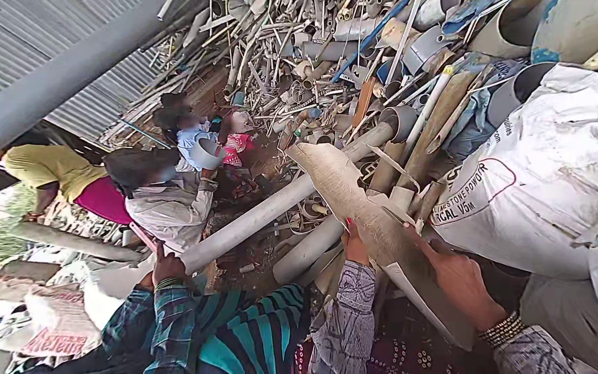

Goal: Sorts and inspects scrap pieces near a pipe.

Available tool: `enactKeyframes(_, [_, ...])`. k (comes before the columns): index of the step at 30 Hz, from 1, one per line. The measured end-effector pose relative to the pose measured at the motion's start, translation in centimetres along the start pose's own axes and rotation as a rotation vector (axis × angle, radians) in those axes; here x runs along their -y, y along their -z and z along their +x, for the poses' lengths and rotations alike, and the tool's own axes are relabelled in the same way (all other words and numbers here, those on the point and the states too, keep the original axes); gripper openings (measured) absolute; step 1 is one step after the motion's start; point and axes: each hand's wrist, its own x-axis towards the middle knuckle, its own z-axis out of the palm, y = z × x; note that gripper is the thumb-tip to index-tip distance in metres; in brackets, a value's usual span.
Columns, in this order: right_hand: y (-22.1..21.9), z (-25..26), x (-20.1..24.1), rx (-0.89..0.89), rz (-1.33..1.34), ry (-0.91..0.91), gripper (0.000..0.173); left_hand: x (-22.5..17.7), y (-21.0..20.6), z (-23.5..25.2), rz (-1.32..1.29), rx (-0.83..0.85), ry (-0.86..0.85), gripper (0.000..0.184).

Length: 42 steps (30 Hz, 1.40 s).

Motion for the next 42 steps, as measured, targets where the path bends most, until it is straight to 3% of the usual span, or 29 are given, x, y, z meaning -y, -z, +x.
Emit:
enactKeyframes(3, [0.9, -0.2, 1.2, 0.201, 0.056, 0.079, 0.066, -0.1, 0.0, 0.4, 0.003, -0.02, -0.001, 0.049])
enactKeyframes(5, [0.5, -0.2, 0.6, -0.03, 0.091, 0.192, 0.052, -0.4, 0.2, 0.6, -0.005, -0.033, -0.017, 0.048])
enactKeyframes(7, [1.2, 0.9, 0.1, -0.319, 0.123, 0.152, 0.043, -0.9, 0.3, 0.4, -0.014, -0.022, -0.044, 0.048])
enactKeyframes(8, [2.0, 1.4, 0.1, -0.383, 0.156, 0.088, 0.043, -0.8, 0.4, 0.1, -0.016, -0.012, -0.06, 0.047])
enactKeyframes(12, [3.8, 2.2, -0.7, -0.266, 0.38, -0.098, 0.049, -0.2, 0.2, -1.5, -0.032, 0.104, -0.155, 0.043])
enactKeyframes(14, [3.8, 2.2, -1.1, -0.19, 0.476, -0.117, 0.041, 0.0, 0.0, -2.4, -0.036, 0.199, -0.22, 0.042])
enactKeyframes(17, [3.6, 1.9, -1.0, -0.258, 0.476, -0.079, 0.028, -0.1, 0.6, -2.9, -0.044, 0.335, -0.299, 0.041])
enactKeyframes(19, [3.4, 1.7, -0.9, -0.286, 0.462, -0.083, 0.028, -0.6, 1.7, -2.4, -0.148, 0.455, -0.334, 0.054])
enactKeyframes(22, [2.8, 1.5, -1.4, -0.222, 0.465, -0.055, 0.03, 0.1, 4.1, 0.5, -0.491, 0.582, -0.463, 0.096])
enactKeyframes(23, [2.6, 1.5, -1.4, -0.169, 0.484, -0.045, 0.03, 0.5, 5.0, 1.5, -0.645, 0.611, -0.53, 0.086])
enactKeyframes(25, [2.1, 1.4, -1.2, -0.052, 0.537, -0.03, 0.029, 0.8, 6.9, 2.8, -0.887, 0.72, -0.697, 0.048])
enactKeyframes(27, [1.8, 1.4, -0.6, 0.055, 0.609, -0.029, 0.025, 0.0, 8.4, 3.3, -1.008, 0.809, -0.829, 0.052])
enactKeyframes(29, [1.5, 1.5, -0.3, 0.153, 0.66, -0.01, 0.022, -0.9, 9.5, 3.8, -1.09, 0.773, -0.778, 0.076])
enactKeyframes(31, [1.2, 1.4, -0.2, 0.244, 0.666, 0.009, 0.026, -1.2, 10.1, 5.0, -1.104, 0.846, -0.731, 0.096])
enactKeyframes(34, [0.7, 1.2, 0.1, 0.277, 0.625, -0.02, 0.03, 0.2, 10.0, 6.2, -1.113, 0.754, -0.665, 0.092])
enactKeyframes(37, [0.6, 1.4, 0.0, 0.079, 0.568, 0.062, 0.04, 1.1, 9.3, 6.5, -1.045, 0.722, -0.676, 0.085])
enactKeyframes(40, [2.7, 3.2, 0.9, -0.163, 0.378, 0.347, 0.038, 0.6, 8.4, 6.0, -0.978, 0.811, -0.64, 0.09])
enactKeyframes(42, [4.1, 4.3, 1.9, -0.192, 0.271, 0.507, 0.036, 0.1, 7.6, 5.0, -0.93, 0.831, -0.597, 0.092])
